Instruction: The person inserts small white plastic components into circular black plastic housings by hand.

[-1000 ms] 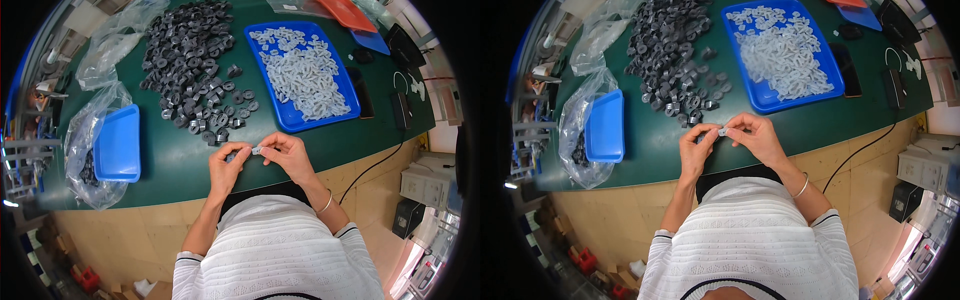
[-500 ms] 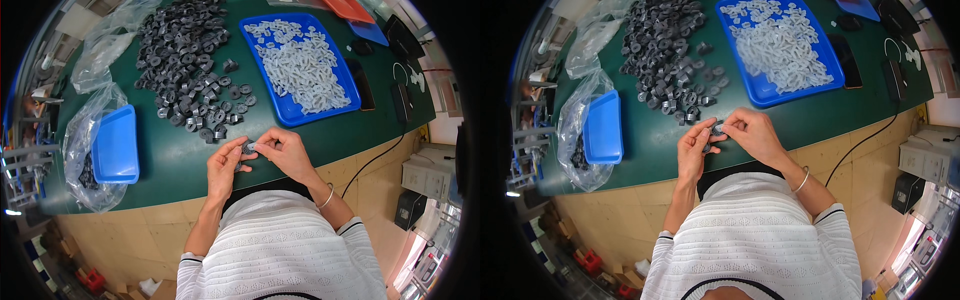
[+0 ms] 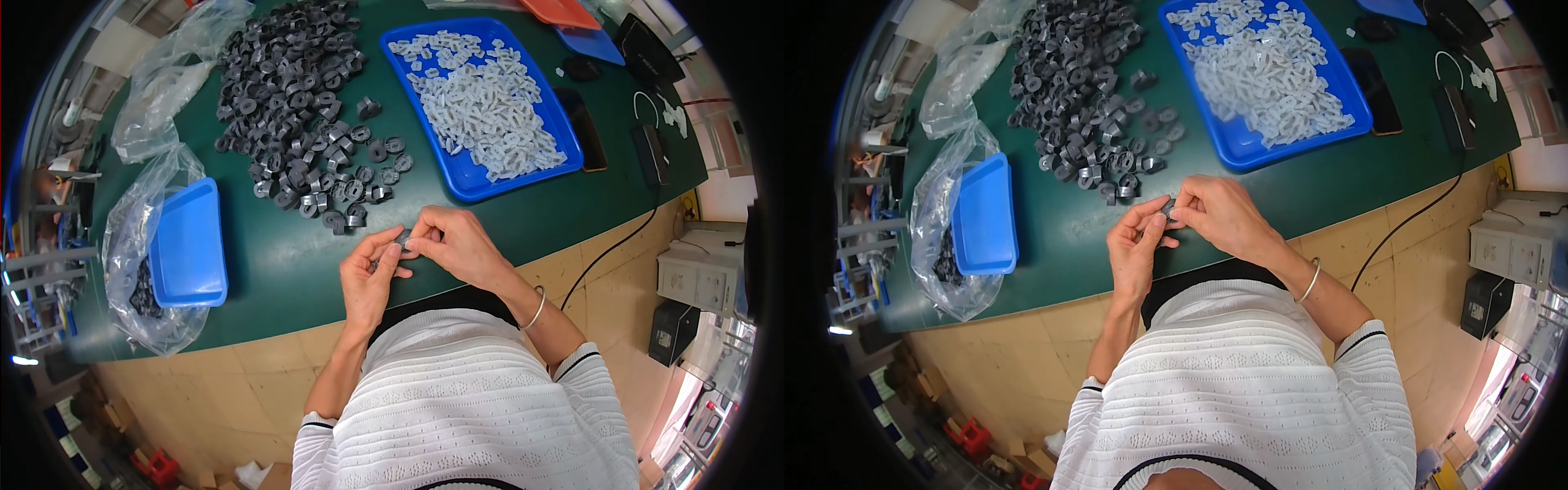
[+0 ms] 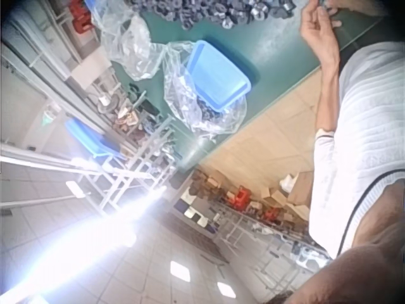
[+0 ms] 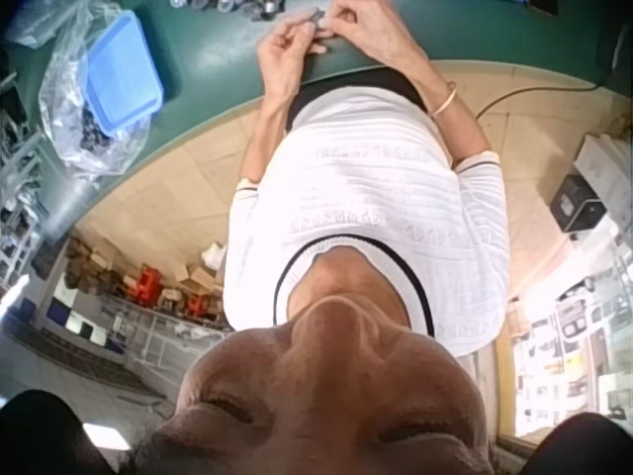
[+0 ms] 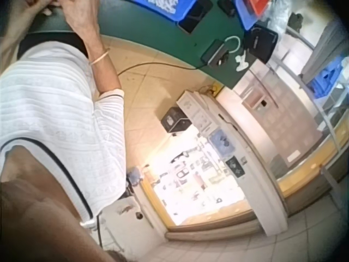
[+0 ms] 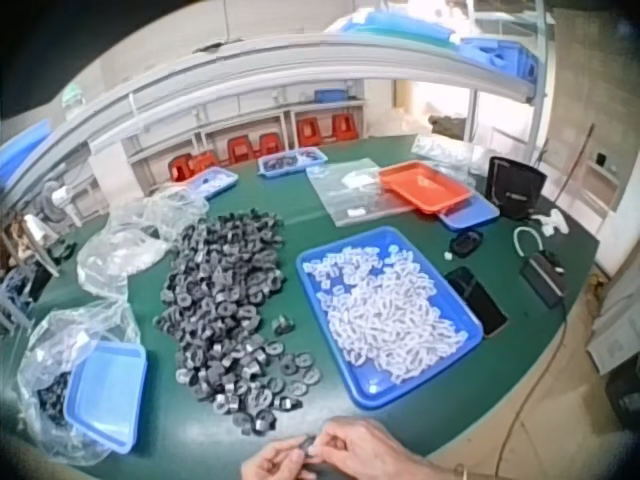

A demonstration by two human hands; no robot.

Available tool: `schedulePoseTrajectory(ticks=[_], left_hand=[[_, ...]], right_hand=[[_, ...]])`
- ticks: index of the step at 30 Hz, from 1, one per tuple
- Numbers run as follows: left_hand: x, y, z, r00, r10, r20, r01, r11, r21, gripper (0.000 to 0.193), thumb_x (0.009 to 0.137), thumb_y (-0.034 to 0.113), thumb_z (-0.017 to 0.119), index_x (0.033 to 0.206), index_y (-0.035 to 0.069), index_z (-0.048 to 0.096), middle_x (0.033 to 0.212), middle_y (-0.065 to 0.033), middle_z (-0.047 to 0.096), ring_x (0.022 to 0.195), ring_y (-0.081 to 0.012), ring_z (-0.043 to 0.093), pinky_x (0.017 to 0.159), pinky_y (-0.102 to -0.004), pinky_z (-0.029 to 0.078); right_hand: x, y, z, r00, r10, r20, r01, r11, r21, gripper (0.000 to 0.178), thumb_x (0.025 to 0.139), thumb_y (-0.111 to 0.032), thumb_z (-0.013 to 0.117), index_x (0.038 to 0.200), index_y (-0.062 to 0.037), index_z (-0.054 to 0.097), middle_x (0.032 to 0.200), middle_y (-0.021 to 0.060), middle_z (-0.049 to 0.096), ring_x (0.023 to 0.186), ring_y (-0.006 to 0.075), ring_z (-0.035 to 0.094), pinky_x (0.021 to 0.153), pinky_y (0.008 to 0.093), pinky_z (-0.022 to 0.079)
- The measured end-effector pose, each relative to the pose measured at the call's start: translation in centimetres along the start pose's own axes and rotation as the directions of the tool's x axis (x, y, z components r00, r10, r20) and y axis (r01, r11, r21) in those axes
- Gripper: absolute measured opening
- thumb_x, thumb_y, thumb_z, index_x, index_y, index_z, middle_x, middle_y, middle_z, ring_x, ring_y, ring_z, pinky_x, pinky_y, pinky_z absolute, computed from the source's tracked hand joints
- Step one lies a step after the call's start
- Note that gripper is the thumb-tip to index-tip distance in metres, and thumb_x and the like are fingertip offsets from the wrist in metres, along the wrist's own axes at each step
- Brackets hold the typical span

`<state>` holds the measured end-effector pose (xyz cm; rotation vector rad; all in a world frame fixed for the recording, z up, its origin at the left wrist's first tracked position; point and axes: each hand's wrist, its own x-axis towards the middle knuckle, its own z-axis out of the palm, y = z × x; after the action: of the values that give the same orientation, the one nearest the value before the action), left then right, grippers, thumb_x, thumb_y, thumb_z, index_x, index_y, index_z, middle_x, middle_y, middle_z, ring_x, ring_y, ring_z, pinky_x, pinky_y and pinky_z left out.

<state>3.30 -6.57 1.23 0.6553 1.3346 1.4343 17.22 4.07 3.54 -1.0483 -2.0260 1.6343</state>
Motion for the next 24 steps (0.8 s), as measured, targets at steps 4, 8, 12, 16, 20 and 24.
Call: schedulePoseTrajectory(ticks=[4,8,12,16,20,24], left_hand=[[0.1,-0.1,0.2,1.0,0.015,-0.02,-0.016,1.0,-0.018,0.028,0.096,0.009,0.059,0.12,-0.005,0.06,0.099,-0.0109,0.068,0.088,-0.0155,0.068,0.066,-0.0227,0.055],[-0.2,0.2,0.3,1.0,0.009,-0.008,-0.009,0.999,-0.031,0.027,0.096,0.009,0.059,0.119,-0.005,0.06,0.1,-0.0109,0.068,0.088,-0.0156,0.067,0.067,-0.023,0.055],[-0.5,-0.2,0.2,0.998,0.06,0.029,-0.06,0.998,-0.02,0.026,0.096,0.005,0.056,0.12,-0.004,0.059,0.106,-0.0119,0.067,0.092,-0.0149,0.066,0.068,-0.0242,0.056],[-0.7,-0.4,0.6,0.995,0.102,0.024,-0.102,0.995,0.015,0.025,0.095,0.002,0.057,0.119,-0.004,0.058,0.107,-0.0116,0.067,0.092,-0.0145,0.066,0.069,-0.0235,0.056],[-0.4,-0.2,0.0,0.999,-0.034,0.026,0.035,0.999,-0.041,0.024,0.093,0.003,0.06,0.117,-0.002,0.056,0.106,-0.0118,0.068,0.089,-0.0135,0.066,0.063,-0.0209,0.053],[-0.1,0.0,-0.3,0.996,-0.087,0.036,0.09,0.988,-0.127,0.027,0.092,0.007,0.064,0.116,0.001,0.055,0.102,-0.0111,0.069,0.08,-0.0107,0.064,0.058,-0.0192,0.047]], right_hand=[[0.3,0.8,0.2,1.0,-0.021,0.019,0.017,0.989,0.148,0.009,0.083,-0.002,0.069,0.088,0.0009,0.062,0.073,0.0004,0.057,0.064,0.0061,0.052,0.056,0.0226,0.043],[0.7,1.8,0.6,0.997,-0.073,-0.024,0.077,0.958,0.275,0.014,0.082,0.002,0.068,0.094,0.0008,0.061,0.084,0.0026,0.057,0.073,0.0063,0.054,0.063,0.0209,0.049],[0.4,2.4,0.9,0.999,0.005,0.046,-0.02,0.935,0.355,0.014,0.081,0.003,0.069,0.093,0.0024,0.061,0.09,0.0044,0.056,0.079,0.0071,0.055,0.068,0.0211,0.051],[0.0,1.8,1.0,0.986,-0.154,-0.069,0.163,0.976,0.143,0.014,0.082,0.001,0.069,0.094,0.0042,0.062,0.088,0.0052,0.057,0.079,0.009,0.058,0.068,0.0232,0.05],[0.1,1.1,-0.2,0.991,-0.089,0.102,0.075,0.988,0.132,0.02,0.081,-0.002,0.07,0.099,0.0027,0.064,0.09,0.0066,0.06,0.08,0.0128,0.06,0.069,0.0264,0.05],[-0.8,0.2,-1.0,0.896,-0.431,0.11,0.444,0.875,-0.192,0.034,0.076,-0.009,0.076,0.108,-0.0024,0.066,0.093,0.0073,0.064,0.082,0.0239,0.061,0.072,0.0322,0.049]])
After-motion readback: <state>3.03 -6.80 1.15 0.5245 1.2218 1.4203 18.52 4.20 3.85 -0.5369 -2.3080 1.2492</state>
